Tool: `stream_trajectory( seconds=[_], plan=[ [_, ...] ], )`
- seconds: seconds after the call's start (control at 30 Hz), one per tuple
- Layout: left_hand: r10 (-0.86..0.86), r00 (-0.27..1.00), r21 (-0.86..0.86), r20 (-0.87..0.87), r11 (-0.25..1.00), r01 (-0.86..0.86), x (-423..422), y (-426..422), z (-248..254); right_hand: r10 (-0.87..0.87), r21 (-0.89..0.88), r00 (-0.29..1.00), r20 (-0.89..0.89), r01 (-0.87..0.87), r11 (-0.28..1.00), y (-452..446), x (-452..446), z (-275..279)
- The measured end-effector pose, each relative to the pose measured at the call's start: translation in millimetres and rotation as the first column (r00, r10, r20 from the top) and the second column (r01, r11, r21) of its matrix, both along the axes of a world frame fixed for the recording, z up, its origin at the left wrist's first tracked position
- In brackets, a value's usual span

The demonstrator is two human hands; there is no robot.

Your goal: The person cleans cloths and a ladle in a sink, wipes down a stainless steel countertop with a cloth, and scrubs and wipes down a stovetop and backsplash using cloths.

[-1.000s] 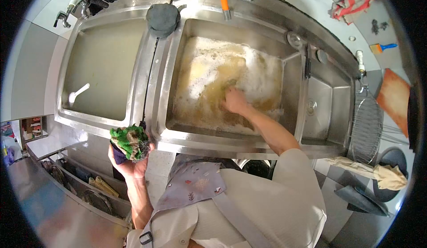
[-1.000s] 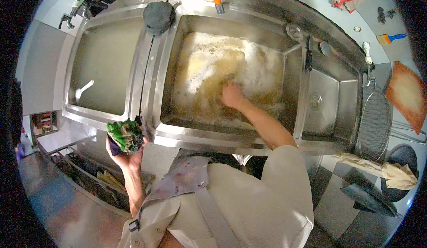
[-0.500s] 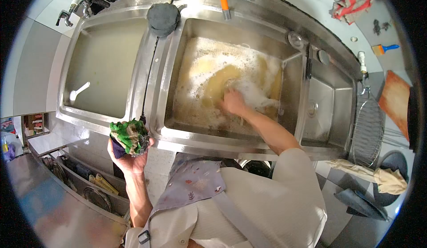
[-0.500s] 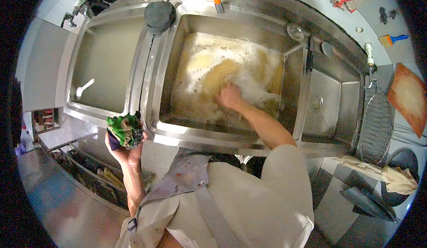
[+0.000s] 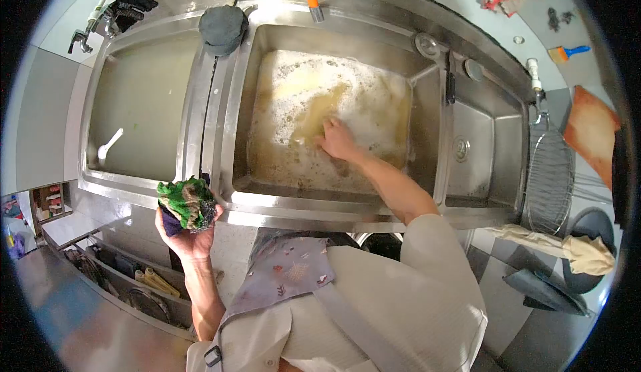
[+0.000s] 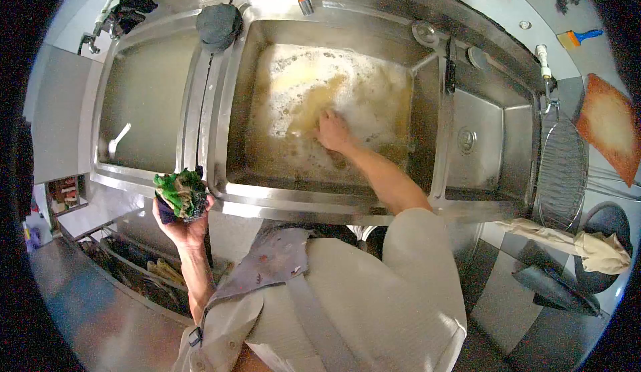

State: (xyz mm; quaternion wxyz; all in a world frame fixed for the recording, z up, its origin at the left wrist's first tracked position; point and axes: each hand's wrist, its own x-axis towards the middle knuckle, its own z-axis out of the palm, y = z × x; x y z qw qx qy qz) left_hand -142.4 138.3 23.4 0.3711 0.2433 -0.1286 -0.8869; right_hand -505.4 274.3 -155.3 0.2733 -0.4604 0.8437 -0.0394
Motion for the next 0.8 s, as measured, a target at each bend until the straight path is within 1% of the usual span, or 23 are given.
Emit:
stream_trajectory(
  seconds=[0.03,0.07,0.1,0.13,0.17,0.2,0.23,0.27,0.3,0.33,0.37,0.4,0.43,0.5,0.53,0.6,0.63,0.67,0.7,0.73,0.8],
  plan=[
    [-0.001,1.000,-0.002,-0.004,1.000,0.001,-2,0,-1,-0.058,-0.098,0.998,0.020,0.060,0.993,-1,-7,3],
    [-0.004,1.000,0.000,0.013,1.000,0.004,-1,3,1,-0.057,-0.097,0.998,0.023,0.059,0.994,0,-1,11],
    [-0.004,1.000,-0.004,0.025,1.000,0.004,-1,1,1,0.208,0.204,0.977,-0.045,-0.195,0.959,-6,7,21],
    [0.012,1.000,-0.015,0.019,1.000,-0.012,-3,-2,-2,0.348,0.358,0.936,-0.055,-0.307,0.882,-9,6,16],
    [0.036,0.998,0.002,0.043,0.999,-0.036,-3,-3,-4,0.489,0.487,0.872,-0.034,-0.413,0.770,-12,4,13],
    [0.058,0.996,0.019,0.072,0.998,-0.059,-2,-5,-4,0.240,0.174,0.970,-0.047,-0.229,0.958,2,-4,-11],
    [0.049,0.996,0.005,0.079,0.999,-0.050,-8,-5,2,-0.015,-0.157,0.999,0.029,0.019,0.987,7,-15,-23],
    [0.069,0.995,-0.022,0.071,0.997,-0.068,-10,-6,4,0.068,-0.020,0.998,0.013,-0.068,0.997,5,-16,-14],
    [0.050,0.996,-0.020,0.079,0.999,-0.049,-8,-9,3,0.164,0.114,0.986,0.006,-0.163,0.980,4,-8,1],
    [0.047,0.995,-0.022,0.087,0.999,-0.045,-8,-13,0,0.179,0.144,0.983,0.042,-0.183,0.972,-3,-5,11],
    [0.066,0.989,-0.021,0.132,0.998,-0.064,-9,-17,-3,0.212,0.173,0.974,0.084,-0.224,0.959,-10,0,13],
    [0.082,0.979,-0.010,0.186,0.997,-0.081,-8,-17,-6,0.196,-0.019,0.980,0.018,-0.196,0.981,-2,-13,-15],
    [0.066,0.986,0.018,0.154,0.997,-0.070,-7,-18,-11,0.149,-0.213,0.988,-0.030,-0.152,0.965,6,-24,-45],
    [0.012,0.998,0.044,0.054,0.999,-0.014,-11,-20,-22,0.208,-0.155,0.936,-0.284,-0.259,0.953,14,-19,-30],
    [-0.025,1.000,0.043,-0.008,0.999,0.025,-9,-24,-24,0.219,-0.169,0.931,-0.293,-0.276,0.946,8,-11,-21],
    [-0.012,1.000,0.022,0.013,1.000,0.011,-11,-23,-26,0.307,0.062,0.937,-0.166,-0.301,0.952,3,-8,-14],
    [0.019,0.999,0.065,0.029,0.998,-0.021,-8,-23,-29,0.225,-0.079,0.973,-0.047,-0.228,0.970,0,-15,-29],
    [0.022,0.999,0.124,0.043,0.992,-0.027,-9,-19,-25,0.189,-0.108,0.976,-0.109,-0.201,0.974,4,-19,-33],
    [0.018,0.995,0.065,0.094,0.998,-0.024,-8,-18,-23,0.149,-0.137,0.974,-0.168,-0.172,0.975,7,-23,-36],
    [0.017,0.994,0.048,0.112,0.999,-0.022,-9,-18,-22,0.285,-0.060,0.944,-0.168,-0.298,0.953,9,-31,-57],
    [-0.008,0.998,0.028,0.068,1.000,0.007,-9,-20,-29,0.295,-0.010,0.954,-0.051,-0.296,0.955,10,-23,-43]
  ],
)
